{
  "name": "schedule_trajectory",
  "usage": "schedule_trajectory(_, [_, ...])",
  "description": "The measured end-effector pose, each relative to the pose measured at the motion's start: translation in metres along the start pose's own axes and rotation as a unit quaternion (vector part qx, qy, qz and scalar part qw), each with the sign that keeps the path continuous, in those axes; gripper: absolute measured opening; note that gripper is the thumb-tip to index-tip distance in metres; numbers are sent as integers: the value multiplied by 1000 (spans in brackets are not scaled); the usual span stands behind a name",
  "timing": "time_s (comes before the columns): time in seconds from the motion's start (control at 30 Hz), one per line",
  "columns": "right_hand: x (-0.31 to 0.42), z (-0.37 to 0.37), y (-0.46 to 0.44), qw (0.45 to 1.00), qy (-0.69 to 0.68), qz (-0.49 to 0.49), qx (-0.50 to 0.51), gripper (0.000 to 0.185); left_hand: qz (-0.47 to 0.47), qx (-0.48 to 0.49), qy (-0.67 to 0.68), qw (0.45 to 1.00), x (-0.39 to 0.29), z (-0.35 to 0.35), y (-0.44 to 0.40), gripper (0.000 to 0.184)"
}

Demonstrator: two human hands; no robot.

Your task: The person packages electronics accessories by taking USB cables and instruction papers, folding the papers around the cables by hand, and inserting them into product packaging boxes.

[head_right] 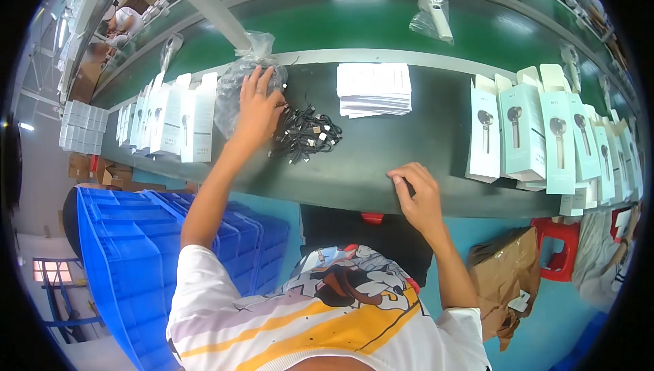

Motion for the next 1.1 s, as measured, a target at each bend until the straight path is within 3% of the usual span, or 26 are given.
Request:
schedule_trajectory(0.13, [-2, 1, 0, 1000, 0, 6, 4, 8, 29, -37, 101, 994, 2, 37, 5, 17])
schedule_trajectory(0.23, [-2, 0, 0, 1000, -9, 0, 6, 8, 145, -60, 284, 946, 9, 55, 6, 13])
schedule_trajectory(0.27, [-2, 0, -2, 1000, -13, -2, 2, 7, 194, -54, 403, 893, 11, 56, 7, 13])
schedule_trajectory(0.33, [-5, -4, -6, 995, -84, -50, 9, 9, 274, -32, 620, 735, 0, 57, 11, 14])
schedule_trajectory(0.4, [0, -12, -14, 981, -172, -90, 7, 13, 223, -37, 651, 725, -33, 66, 11, 16])
schedule_trajectory(0.6, [33, -40, -47, 916, -379, -126, 30, 31, 168, 97, 749, 633, -108, 66, 8, 17])
schedule_trajectory(0.67, [26, -44, -45, 901, -406, -144, 39, 34, 107, 90, 758, 637, -122, 59, 8, 15])
schedule_trajectory(0.7, [23, -40, -43, 905, -397, -152, 18, 30, 85, 94, 731, 671, -125, 60, 6, 22])
schedule_trajectory(0.8, [-4, -22, -27, 923, -341, -178, -16, 26, -4, 24, 510, 860, -115, 73, -19, 35])
schedule_trajectory(0.87, [-17, -16, -15, 930, -315, -185, -32, 23, -52, -48, 344, 936, -106, 78, -45, 49])
schedule_trajectory(1.03, [-29, -8, 4, 949, -258, -180, -32, 24, -162, -64, 253, 952, -99, 54, -101, 55])
schedule_trajectory(1.1, [-34, -9, 9, 951, -255, -174, -35, 28, -167, 60, 255, 951, -97, 45, -110, 56])
Point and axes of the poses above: each hand's wrist, its own y-axis away from the middle knuckle, its own z-axis out of the back of the hand, x = y × z, the point moved 2 cm from there along -y, towards the middle knuckle, and after that the axes turned 14 degrees about -y, right-handed, at the moved point
